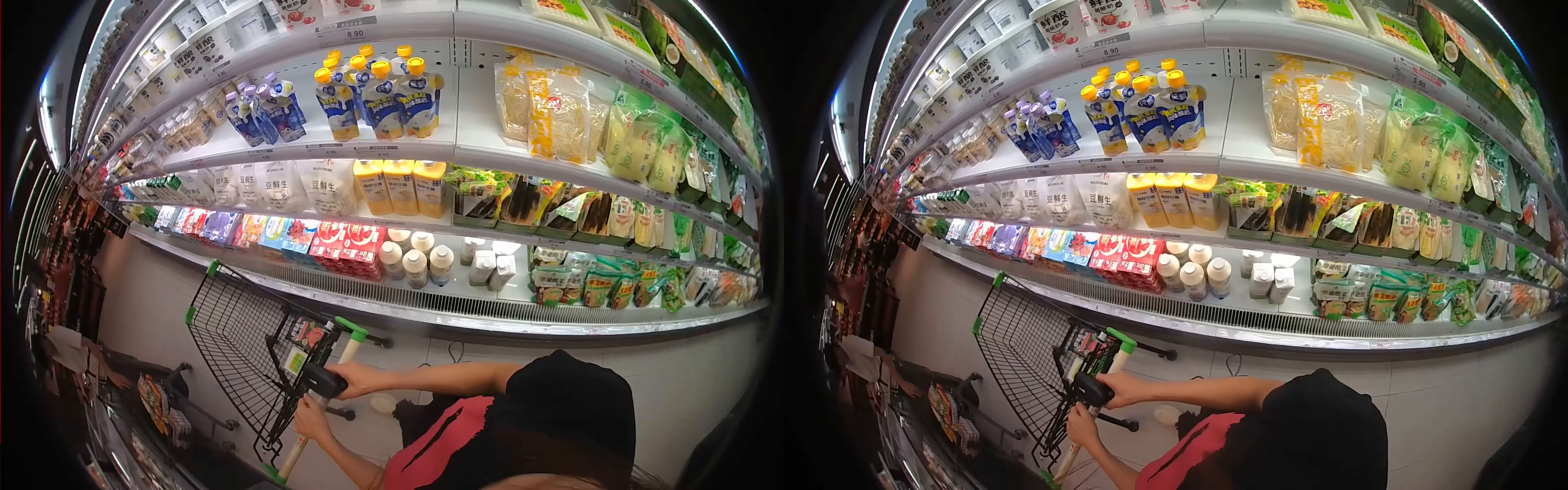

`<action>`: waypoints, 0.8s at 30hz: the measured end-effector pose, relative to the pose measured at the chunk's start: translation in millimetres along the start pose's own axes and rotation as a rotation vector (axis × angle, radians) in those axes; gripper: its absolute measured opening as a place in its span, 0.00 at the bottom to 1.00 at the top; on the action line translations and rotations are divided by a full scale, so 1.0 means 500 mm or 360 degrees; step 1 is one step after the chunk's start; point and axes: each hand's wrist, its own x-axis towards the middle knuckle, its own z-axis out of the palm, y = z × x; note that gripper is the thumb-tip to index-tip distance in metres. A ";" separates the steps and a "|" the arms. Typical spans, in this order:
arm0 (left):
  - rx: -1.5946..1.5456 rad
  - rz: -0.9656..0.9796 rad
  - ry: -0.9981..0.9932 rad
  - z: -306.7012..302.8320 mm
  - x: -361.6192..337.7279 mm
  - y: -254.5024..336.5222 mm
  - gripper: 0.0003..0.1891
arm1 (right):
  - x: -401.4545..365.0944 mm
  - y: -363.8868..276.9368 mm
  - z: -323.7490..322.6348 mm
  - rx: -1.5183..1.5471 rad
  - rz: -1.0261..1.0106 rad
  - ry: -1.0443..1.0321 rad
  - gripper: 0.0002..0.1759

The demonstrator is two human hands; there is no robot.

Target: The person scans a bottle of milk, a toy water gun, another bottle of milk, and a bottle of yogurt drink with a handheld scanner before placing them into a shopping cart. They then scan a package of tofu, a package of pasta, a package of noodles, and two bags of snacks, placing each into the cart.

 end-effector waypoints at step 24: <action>-0.0003 -0.0020 0.0132 -0.026 -0.683 0.202 0.21 | -0.664 -0.157 -0.195 -0.0023 0.0137 -0.0023 0.29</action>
